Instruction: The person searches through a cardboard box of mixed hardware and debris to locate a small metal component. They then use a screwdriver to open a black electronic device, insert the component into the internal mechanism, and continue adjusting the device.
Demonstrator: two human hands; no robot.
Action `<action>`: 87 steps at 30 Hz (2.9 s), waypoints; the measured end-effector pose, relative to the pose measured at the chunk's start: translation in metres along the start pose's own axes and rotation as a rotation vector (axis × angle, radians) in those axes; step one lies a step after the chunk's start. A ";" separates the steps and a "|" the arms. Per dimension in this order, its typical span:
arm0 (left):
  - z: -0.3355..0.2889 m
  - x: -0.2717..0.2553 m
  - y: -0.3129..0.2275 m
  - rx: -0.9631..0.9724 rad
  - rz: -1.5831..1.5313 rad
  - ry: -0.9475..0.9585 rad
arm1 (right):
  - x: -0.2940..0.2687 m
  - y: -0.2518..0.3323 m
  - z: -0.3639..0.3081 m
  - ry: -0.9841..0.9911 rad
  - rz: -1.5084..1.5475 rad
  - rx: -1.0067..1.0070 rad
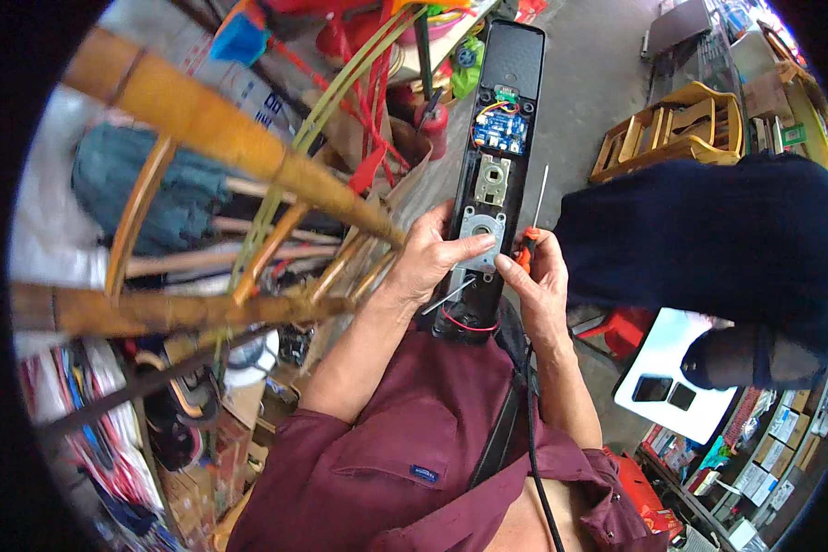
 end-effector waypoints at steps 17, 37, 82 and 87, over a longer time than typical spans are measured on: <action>0.409 0.088 -0.114 0.015 0.023 0.130 | -0.057 0.069 0.418 -0.054 0.253 0.041; 0.880 0.317 -0.168 -0.085 -0.002 0.282 | -0.273 0.196 0.864 -0.240 0.180 -0.032; 1.900 0.675 -0.402 -0.293 -0.036 0.359 | -0.551 0.482 1.868 -0.408 0.073 -0.016; 1.991 0.713 -0.404 -0.279 0.006 0.329 | -0.596 0.496 1.962 -0.364 0.139 -0.042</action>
Point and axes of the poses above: each hand's wrist, its own z-axis towards the middle knuckle, its own x-axis out of the palm, y = z × x, the point moved 1 cm from there along z, towards the middle knuckle, and after that the axes turned 5 degrees about -y, right-handed, at the moved point
